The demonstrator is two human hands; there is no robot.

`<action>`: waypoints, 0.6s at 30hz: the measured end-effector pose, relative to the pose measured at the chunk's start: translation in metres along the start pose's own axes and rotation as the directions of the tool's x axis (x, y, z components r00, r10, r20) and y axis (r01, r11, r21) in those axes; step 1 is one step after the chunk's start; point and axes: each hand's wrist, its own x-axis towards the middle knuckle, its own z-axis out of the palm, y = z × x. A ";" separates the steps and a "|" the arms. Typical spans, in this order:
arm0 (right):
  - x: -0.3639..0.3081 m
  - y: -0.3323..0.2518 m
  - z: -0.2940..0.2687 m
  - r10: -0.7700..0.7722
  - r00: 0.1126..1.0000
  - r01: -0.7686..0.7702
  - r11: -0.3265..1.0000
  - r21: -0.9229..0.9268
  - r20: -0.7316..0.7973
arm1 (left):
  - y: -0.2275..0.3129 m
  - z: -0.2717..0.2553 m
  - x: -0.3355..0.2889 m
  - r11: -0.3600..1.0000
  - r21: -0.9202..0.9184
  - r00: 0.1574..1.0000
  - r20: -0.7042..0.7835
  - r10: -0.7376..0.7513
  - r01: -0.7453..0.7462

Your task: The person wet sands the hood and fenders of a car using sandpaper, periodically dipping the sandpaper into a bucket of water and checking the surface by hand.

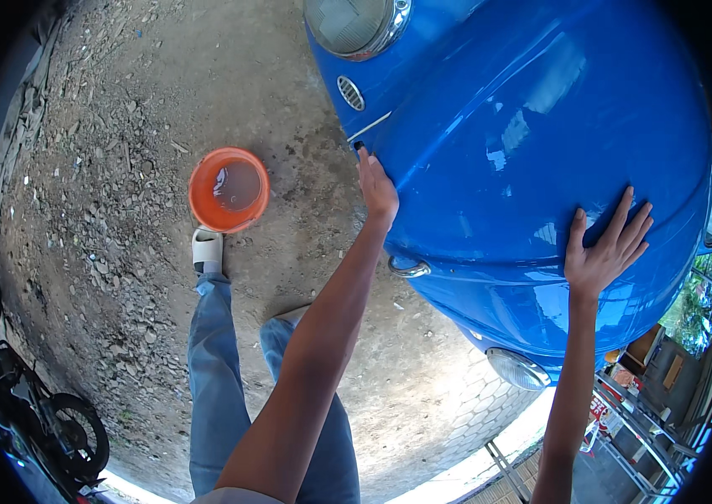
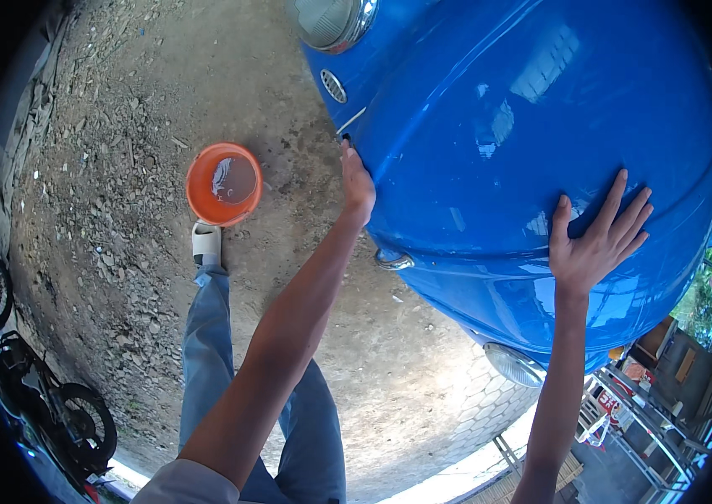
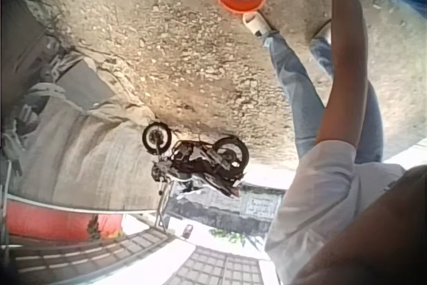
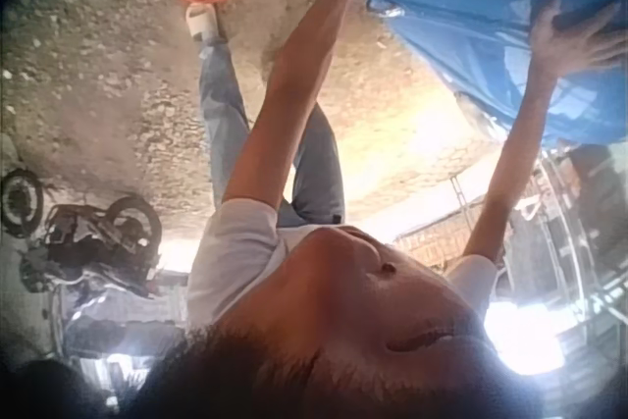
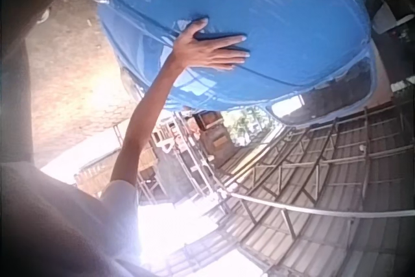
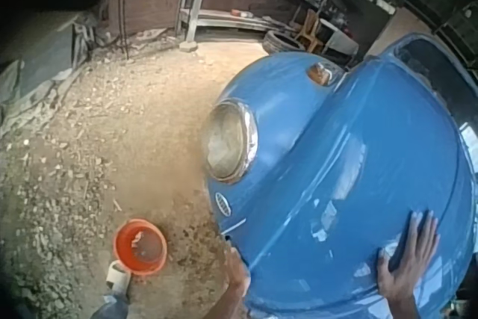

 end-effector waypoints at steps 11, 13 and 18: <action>-0.033 -0.042 -0.001 0.274 0.962 -0.272 0.955 0.115 -0.001 | 0.036 -0.017 -0.092 0.890 -0.034 0.870 0.196 0.452 -0.455; -0.060 -0.103 -0.009 0.280 0.948 -0.310 0.917 0.249 0.149 | 0.035 -0.062 -0.092 0.928 -0.128 0.852 0.368 0.372 -0.350; -0.135 -0.268 0.008 0.041 0.772 -0.620 0.266 0.738 0.634 | 0.038 -0.167 -0.049 0.979 -0.196 0.992 0.120 -0.028 0.051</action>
